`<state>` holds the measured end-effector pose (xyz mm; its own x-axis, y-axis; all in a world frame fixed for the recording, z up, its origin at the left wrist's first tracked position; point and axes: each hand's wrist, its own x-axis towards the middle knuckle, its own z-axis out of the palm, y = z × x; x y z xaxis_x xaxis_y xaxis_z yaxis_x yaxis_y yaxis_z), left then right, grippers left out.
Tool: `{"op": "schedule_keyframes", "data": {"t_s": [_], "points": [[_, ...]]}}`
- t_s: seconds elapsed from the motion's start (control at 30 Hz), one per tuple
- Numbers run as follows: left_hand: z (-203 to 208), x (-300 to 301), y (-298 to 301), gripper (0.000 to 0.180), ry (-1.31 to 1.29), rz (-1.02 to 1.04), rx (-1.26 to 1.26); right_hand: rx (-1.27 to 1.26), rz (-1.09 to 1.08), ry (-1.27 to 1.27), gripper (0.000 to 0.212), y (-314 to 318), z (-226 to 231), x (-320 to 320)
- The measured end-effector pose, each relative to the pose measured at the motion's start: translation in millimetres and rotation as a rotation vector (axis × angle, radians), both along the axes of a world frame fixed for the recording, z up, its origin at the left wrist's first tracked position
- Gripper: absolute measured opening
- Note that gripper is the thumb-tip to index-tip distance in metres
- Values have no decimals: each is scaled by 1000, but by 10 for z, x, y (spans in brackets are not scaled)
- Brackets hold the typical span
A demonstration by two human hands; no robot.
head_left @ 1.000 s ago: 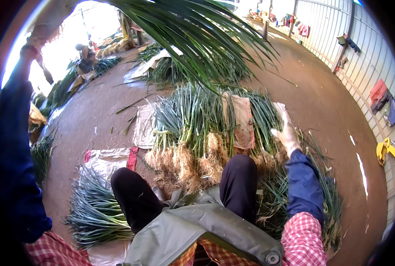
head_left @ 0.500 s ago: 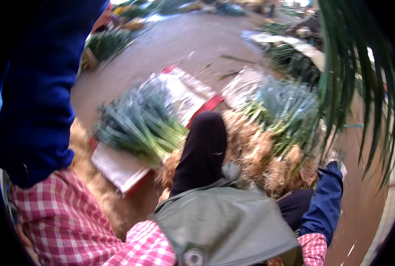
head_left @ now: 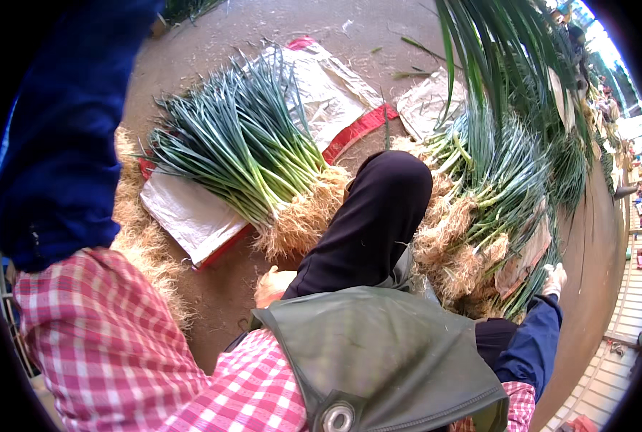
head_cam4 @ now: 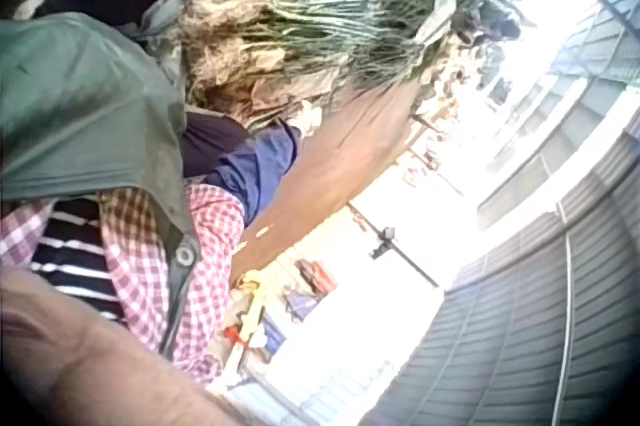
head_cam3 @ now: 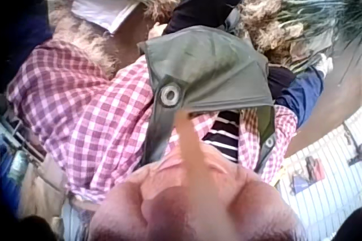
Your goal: The person sorts scallions by hand, cleaning the roots and removing outer debris while sitting on the ground among large piles of green vegetables.
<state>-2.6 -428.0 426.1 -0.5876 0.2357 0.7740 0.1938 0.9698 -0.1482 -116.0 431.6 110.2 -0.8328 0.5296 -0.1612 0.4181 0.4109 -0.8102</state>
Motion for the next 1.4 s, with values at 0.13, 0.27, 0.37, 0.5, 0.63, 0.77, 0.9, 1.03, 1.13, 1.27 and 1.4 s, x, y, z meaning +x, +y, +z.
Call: {"op": "schedule_keyframes", "data": {"t_s": [0.13,0.27,0.37,0.5,0.63,0.77,0.9,1.03,1.13,1.27,1.4], "points": [[-1206,560,-761,26,-142,0,657,-82,91,-234,32,-387,-51,627],[-2840,1124,-1659,26,-250,42,1383,-379,220,-210,20,-748,8,510],[-4451,1390,-1430,15,-366,149,1776,-356,338,-229,29,-1016,-46,257],[-6085,1404,226,20,-447,407,2437,-253,416,-188,31,-1498,-17,179],[-6507,1592,929,26,-136,656,2654,-208,470,-316,37,-2502,-150,159],[-6112,1723,835,26,-615,424,2297,216,280,-350,52,-2927,-602,-36],[-5744,1969,836,17,-619,397,1928,650,311,-395,64,-3252,-708,-277],[-5801,2312,627,11,-570,367,1795,735,405,-329,81,-3489,-513,-472],[-5731,2064,734,12,-566,423,1903,1006,350,-229,112,-3113,-767,-380],[-5600,1944,665,28,-415,519,2004,954,425,-383,109,-2979,-750,-241],[-5446,1880,656,18,-449,473,1985,1131,452,-355,80,-2685,-950,-160]]}}
